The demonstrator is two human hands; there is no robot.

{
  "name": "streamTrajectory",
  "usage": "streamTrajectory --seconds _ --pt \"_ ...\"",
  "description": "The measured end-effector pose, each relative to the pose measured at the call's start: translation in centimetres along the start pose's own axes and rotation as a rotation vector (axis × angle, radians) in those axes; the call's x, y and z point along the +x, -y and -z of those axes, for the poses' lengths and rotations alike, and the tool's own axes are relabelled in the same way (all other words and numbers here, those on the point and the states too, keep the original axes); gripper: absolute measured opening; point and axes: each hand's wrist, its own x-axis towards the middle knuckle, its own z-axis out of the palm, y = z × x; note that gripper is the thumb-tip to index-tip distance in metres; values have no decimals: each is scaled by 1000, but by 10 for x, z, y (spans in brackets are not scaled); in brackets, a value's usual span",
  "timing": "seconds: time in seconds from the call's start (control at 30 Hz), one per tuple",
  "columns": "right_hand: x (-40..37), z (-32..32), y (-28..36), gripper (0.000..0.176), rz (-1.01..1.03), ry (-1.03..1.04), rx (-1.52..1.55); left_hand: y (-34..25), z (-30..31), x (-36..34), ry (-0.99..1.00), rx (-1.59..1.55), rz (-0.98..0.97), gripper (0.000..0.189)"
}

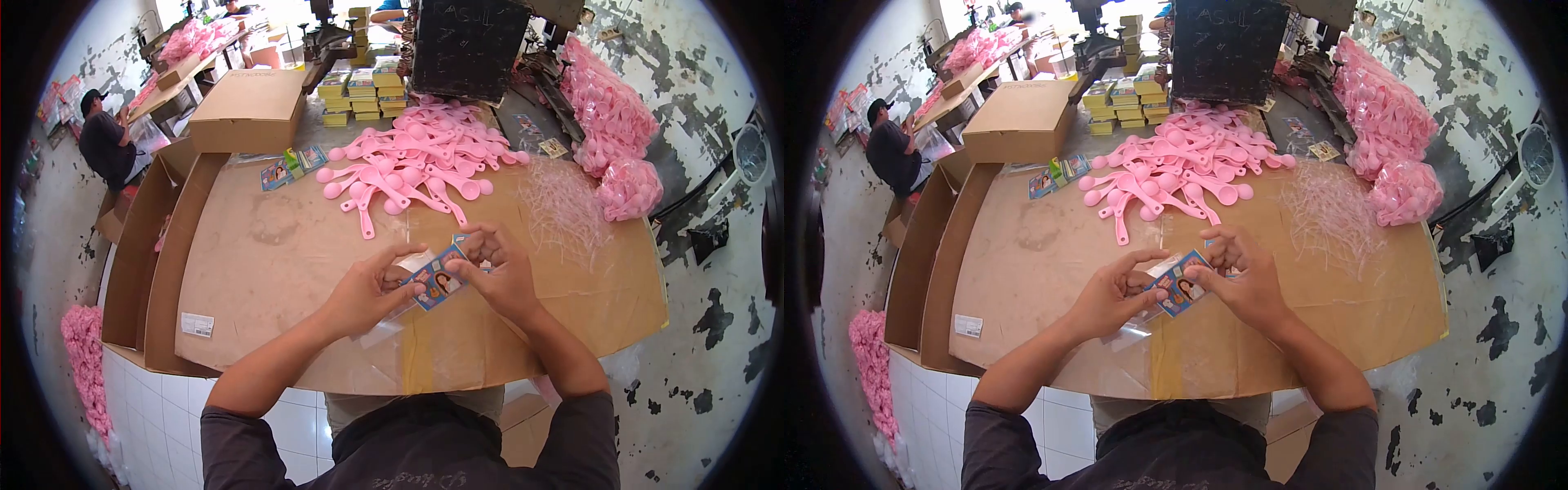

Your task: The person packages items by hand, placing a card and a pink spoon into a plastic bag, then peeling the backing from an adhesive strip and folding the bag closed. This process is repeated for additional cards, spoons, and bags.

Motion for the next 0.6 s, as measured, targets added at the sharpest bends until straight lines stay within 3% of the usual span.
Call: streamTrajectory --seconds 0.07,0.17,0.27,0.37,0.43,0.53,0.6 --pt "1 -3 -8 15 -24 -106 129 -2 1 0 -51 -75 -16 56" --pt "1 3 8 15 197 132 -296 1 5 0 -63 -94 -43 55" --pt "10 2 9 18 329 343 -308 2 5 -1 -53 -62 -53 51" --pt "50 24 -3 19 210 318 -399 1 7 -1 -66 -89 -35 44" --pt "84 37 -24 21 278 125 -674 3 7 0 -71 -97 -7 40" --pt "123 46 -53 29 355 168 -899 5 10 2 -79 -55 14 34" --pt "127 42 -64 33 343 89 -965 6 12 2 -96 -28 -1 31"
